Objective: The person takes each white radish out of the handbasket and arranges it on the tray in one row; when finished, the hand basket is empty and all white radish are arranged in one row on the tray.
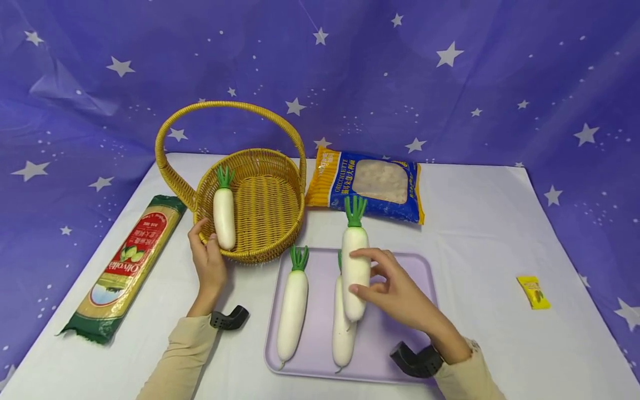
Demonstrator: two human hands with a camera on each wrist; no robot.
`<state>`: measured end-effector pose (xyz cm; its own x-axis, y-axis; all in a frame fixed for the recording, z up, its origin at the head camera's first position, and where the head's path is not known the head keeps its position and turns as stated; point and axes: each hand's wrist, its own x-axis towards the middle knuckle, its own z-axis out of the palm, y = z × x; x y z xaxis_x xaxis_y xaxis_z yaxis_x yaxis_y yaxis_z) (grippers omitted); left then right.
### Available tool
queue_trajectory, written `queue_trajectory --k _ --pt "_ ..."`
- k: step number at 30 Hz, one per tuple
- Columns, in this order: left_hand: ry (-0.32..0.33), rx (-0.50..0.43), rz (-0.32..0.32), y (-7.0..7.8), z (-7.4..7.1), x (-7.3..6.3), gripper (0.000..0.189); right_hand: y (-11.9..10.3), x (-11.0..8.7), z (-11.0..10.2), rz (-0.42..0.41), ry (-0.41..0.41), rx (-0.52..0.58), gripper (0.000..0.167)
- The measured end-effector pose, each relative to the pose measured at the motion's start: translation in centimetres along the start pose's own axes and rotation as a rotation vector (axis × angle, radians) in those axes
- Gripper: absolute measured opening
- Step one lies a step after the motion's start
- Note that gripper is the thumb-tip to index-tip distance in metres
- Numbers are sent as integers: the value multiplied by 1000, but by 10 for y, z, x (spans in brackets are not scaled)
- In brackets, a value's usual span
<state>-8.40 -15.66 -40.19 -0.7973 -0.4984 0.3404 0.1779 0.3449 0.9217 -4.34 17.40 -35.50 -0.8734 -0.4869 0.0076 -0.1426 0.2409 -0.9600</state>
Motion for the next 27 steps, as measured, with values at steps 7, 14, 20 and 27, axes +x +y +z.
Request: queue_trajectory --k 7,14,20,27 --pt "4 -2 4 -1 0 0 39 26 -49 -1 177 105 -269 51" --pt "-4 -11 10 -2 0 1 39 34 -75 3 195 94 -410 51" --pt "-5 -19 3 -1 0 1 39 31 -82 9 213 66 -473 49" --pt "-4 -18 7 0 0 0 39 27 -80 14 147 119 -636 50"
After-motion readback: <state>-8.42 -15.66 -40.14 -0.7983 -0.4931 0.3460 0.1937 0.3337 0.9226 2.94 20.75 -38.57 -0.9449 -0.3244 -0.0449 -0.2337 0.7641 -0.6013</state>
